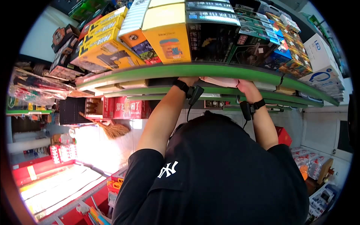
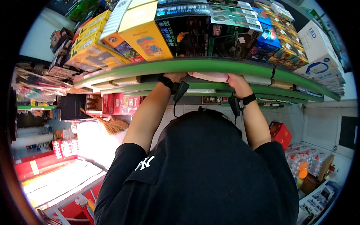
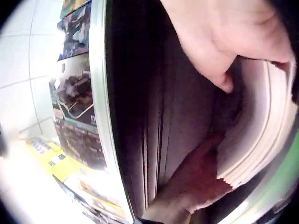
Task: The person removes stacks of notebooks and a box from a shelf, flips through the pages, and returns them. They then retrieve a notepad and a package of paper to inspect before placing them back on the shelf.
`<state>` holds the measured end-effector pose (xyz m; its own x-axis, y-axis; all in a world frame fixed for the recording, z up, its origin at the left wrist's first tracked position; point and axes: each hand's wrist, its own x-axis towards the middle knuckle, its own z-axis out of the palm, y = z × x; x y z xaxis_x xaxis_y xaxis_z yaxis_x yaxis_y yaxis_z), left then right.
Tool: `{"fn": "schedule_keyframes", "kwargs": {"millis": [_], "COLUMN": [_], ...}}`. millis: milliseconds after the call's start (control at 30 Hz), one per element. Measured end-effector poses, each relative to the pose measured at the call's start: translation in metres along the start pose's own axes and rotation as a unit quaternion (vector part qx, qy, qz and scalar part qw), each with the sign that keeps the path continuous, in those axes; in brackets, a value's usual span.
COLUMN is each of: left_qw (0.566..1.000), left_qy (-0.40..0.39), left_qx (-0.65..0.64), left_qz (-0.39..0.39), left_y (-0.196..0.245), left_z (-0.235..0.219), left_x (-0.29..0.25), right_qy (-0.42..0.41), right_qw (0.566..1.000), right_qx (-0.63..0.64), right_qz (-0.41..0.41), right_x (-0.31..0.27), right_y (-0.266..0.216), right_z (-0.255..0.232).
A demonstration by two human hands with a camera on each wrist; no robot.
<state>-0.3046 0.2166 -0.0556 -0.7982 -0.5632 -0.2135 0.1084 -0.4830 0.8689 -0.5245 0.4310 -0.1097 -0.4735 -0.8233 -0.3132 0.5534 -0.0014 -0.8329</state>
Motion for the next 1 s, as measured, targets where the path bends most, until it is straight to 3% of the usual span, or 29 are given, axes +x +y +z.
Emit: {"fn": "schedule_keyframes", "kwargs": {"millis": [67,133,167,200,233,267,333,367,433,500,533,567,633,667,767,900,1000], "left_qw": [0.993,0.989,0.899,0.969,0.972,0.982,0.983,0.981,0.985,0.978,0.962,0.96,0.947,0.941,0.941,0.955,0.961], "left_qy": [-0.022,-0.13,-0.179,-0.206,-0.171,-0.184,-0.172,-0.166,-0.128,-0.172,-0.208,-0.237,-0.184,-0.181,-0.198,-0.171,-0.176], "left_qx": [0.114,-0.019,-0.369,-0.137,0.106,0.029,0.037,0.041,0.095,0.108,0.15,0.112,-0.067,-0.089,-0.032,-0.084,-0.084], "left_qz": [-0.003,-0.07,-0.155,-0.016,0.119,0.012,-0.055,-0.088,-0.061,-0.035,-0.09,-0.101,-0.254,-0.271,-0.273,-0.226,-0.194], "left_y": [-0.001,-0.014,-0.031,-0.022,-0.012,-0.005,0.036,0.057,0.073,0.06,0.076,0.071,0.064,0.046,0.023,0.019,0.024], "left_z": [-0.01,-0.038,-0.057,-0.044,-0.03,-0.029,-0.012,-0.003,0.008,-0.006,-0.008,-0.016,-0.039,-0.054,-0.074,-0.072,-0.069], "left_x": [0.006,0.018,0.029,0.013,-0.005,-0.011,-0.049,-0.069,-0.123,-0.158,-0.181,-0.194,-0.214,-0.216,-0.232,-0.256,-0.266], "right_qy": [0.04,0.073,0.044,0.015,-0.014,-0.017,0.082,0.066,0.036,0.065,0.071,0.08,0.096,0.102,0.102,0.135,0.188], "right_qw": [0.999,0.997,0.998,0.999,0.999,1.0,0.996,0.997,0.991,0.988,0.987,0.985,0.978,0.974,0.973,0.98,0.971], "right_qx": [0.005,-0.028,-0.026,-0.025,-0.022,-0.021,-0.036,-0.006,0.052,0.089,0.097,0.107,0.138,0.153,0.135,0.041,-0.136], "right_qz": [-0.007,-0.02,-0.025,-0.03,-0.035,0.005,0.017,0.048,0.12,0.109,0.107,0.106,0.123,0.132,0.158,0.14,0.055], "right_x": [-0.007,-0.021,-0.026,-0.03,-0.034,-0.048,-0.08,-0.096,-0.13,-0.154,-0.17,-0.183,-0.21,-0.219,-0.237,-0.261,-0.274], "right_y": [-0.006,-0.015,-0.013,-0.011,-0.009,-0.023,-0.041,-0.048,-0.048,-0.014,0.0,0.013,0.029,0.034,0.04,0.037,0.045], "right_z": [0.015,0.03,0.03,0.028,0.027,0.05,0.112,0.135,0.165,0.178,0.185,0.19,0.202,0.207,0.217,0.234,0.242]}}
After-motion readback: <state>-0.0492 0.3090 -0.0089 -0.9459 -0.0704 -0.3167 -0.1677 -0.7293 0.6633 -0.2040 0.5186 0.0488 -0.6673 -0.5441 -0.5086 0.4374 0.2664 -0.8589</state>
